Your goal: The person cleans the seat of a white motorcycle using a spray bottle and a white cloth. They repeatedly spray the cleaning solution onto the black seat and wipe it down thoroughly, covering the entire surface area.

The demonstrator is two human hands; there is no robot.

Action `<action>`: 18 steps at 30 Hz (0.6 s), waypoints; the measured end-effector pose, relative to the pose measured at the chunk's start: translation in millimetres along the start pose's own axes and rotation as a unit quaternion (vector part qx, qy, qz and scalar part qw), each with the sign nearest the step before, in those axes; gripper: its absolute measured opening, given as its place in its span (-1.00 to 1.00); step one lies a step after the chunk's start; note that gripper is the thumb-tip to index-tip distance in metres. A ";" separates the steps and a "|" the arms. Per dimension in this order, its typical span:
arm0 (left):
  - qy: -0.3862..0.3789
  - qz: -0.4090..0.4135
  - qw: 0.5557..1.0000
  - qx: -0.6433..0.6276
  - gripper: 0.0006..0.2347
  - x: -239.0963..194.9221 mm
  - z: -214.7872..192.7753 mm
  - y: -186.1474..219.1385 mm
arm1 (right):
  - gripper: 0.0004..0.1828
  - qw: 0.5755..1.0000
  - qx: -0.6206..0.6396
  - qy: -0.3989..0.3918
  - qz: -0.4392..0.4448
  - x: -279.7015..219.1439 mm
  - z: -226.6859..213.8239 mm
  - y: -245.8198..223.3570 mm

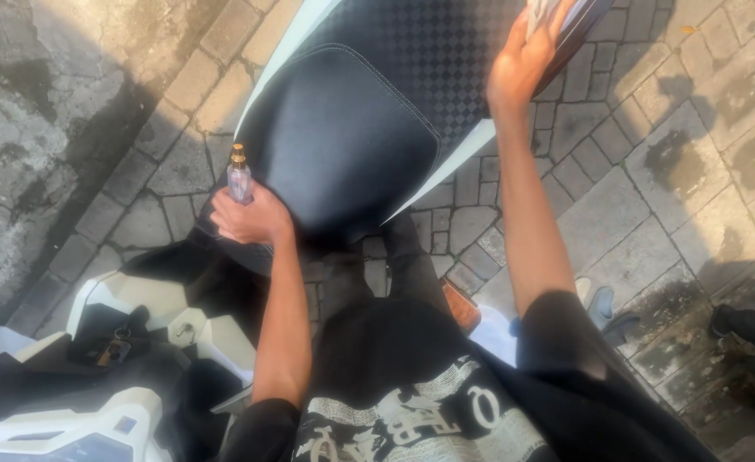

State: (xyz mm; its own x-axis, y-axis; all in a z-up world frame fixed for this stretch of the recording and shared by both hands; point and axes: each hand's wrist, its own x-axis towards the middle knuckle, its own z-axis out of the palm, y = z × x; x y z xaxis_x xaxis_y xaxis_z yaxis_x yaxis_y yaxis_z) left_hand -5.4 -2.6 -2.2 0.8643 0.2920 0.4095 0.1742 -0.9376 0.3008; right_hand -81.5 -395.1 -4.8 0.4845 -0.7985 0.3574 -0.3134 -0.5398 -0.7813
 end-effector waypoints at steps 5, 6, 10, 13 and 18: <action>0.005 0.004 1.000 0.016 -0.81 -12.5 7.3 -11.3 | -0.12 0.993 -0.013 -0.120 0.002 -89.8 -27.1 -41.1; 0.009 0.001 1.000 0.023 -0.79 -10.5 13.6 -13.2 | 0.16 0.992 -0.005 -0.122 0.011 -108.5 -23.7 -46.3; -0.004 0.004 1.000 0.013 -0.80 -13.0 13.0 -17.5 | 0.00 0.991 0.003 -0.119 0.062 -191.2 -28.7 -87.8; 0.032 -0.004 0.999 -0.028 -0.83 -18.0 23.0 -20.8 | -0.39 0.982 0.074 -0.134 0.114 -256.5 -31.2 -103.3; 0.012 -0.027 0.999 -0.039 -0.84 -13.7 21.9 -24.3 | -0.50 0.886 0.144 -0.220 0.381 -343.2 -52.7 -85.1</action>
State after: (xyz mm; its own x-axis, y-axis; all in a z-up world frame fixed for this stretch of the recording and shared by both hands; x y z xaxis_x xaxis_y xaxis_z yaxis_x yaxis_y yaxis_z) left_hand -11.1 12.1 -34.0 0.8429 0.3466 0.4115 0.1813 -0.9031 0.3894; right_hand -264.1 -89.2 -33.9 0.5130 -0.6867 -0.5150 -0.4957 0.2529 -0.8309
